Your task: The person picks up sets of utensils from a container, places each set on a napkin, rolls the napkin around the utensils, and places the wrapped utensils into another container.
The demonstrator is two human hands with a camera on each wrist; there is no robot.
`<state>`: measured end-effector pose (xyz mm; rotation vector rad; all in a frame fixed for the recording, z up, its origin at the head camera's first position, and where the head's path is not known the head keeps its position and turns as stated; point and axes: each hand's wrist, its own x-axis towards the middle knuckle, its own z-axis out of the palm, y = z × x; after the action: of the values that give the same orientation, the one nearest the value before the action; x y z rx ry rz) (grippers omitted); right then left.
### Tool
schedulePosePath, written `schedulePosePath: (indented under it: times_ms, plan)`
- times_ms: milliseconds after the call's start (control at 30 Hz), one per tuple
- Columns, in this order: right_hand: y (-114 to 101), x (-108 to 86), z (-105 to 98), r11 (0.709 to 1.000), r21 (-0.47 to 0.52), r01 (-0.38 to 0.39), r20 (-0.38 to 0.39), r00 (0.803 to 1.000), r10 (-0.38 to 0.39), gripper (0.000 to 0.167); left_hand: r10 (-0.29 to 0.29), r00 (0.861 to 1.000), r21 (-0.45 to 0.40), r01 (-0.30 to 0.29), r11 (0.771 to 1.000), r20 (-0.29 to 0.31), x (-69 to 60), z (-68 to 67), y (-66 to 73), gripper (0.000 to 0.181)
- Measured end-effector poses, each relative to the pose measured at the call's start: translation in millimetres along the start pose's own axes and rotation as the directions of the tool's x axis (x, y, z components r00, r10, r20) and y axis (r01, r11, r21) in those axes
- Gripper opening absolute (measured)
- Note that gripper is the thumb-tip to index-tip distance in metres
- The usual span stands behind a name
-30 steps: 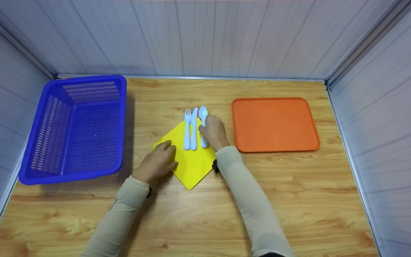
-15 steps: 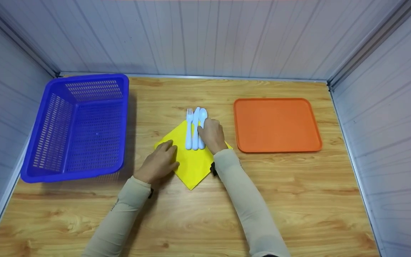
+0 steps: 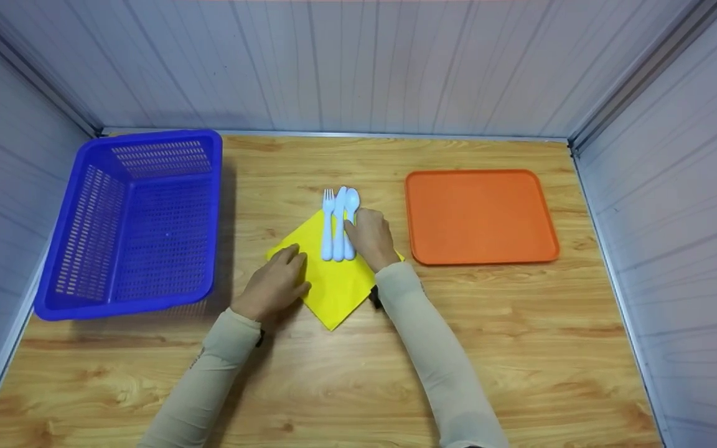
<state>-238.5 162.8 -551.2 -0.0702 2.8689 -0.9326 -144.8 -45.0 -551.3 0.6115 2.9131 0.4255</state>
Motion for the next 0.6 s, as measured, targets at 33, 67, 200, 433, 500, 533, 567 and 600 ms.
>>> schedulePosePath:
  times_ms: [33, 67, 200, 433, 500, 533, 567, 600]
  plan:
    - [0, -2.1, -2, 1.0, -0.018, 0.0, 0.013, 1.0, 0.0, 0.026, 0.006, 1.0, 0.011, -0.006, 1.0, -0.003, -1.0, -0.5, 0.4, 0.049]
    - [0, -4.6, -4, 0.999, -0.036, 0.003, 0.024, 1.0, -0.002, 0.028, 0.015, 1.0, 0.021, -0.015, 1.0, -0.01, -2.2, -0.9, 0.9, 0.049]
    - [-1, -20.4, -13, 0.991, -0.12, 0.06, 0.057, 0.997, -0.054, 0.03, 0.074, 0.996, 0.056, -0.072, 0.996, -0.049, -9.2, -1.9, 2.9, 0.046]
    - [10, -65.3, -24, 0.915, -0.242, 0.324, 0.075, 0.946, -0.315, 0.025, 0.243, 0.942, 0.081, -0.231, 0.97, -0.23, -28.3, 2.7, 8.6, 0.026]
    - [15, -77.7, -25, 0.863, -0.274, 0.425, 0.108, 0.905, -0.412, 0.024, 0.27, 0.932, 0.088, -0.256, 0.963, -0.242, -31.7, 5.2, 11.4, 0.019]
    - [18, -82.9, -25, 0.831, -0.284, 0.479, 0.131, 0.878, -0.461, 0.024, 0.278, 0.932, 0.093, -0.263, 0.96, -0.235, -32.6, 6.6, 12.8, 0.018]
    - [22, -87.6, -25, 0.8, -0.286, 0.527, 0.157, 0.85, -0.503, 0.025, 0.28, 0.934, 0.095, -0.265, 0.959, -0.221, -33.1, 7.8, 14.2, 0.017]
    - [24, -91.4, -25, 0.772, -0.283, 0.569, 0.183, 0.822, -0.539, 0.026, 0.28, 0.938, 0.099, -0.265, 0.959, -0.202, -33.1, 9.0, 15.6, 0.017]
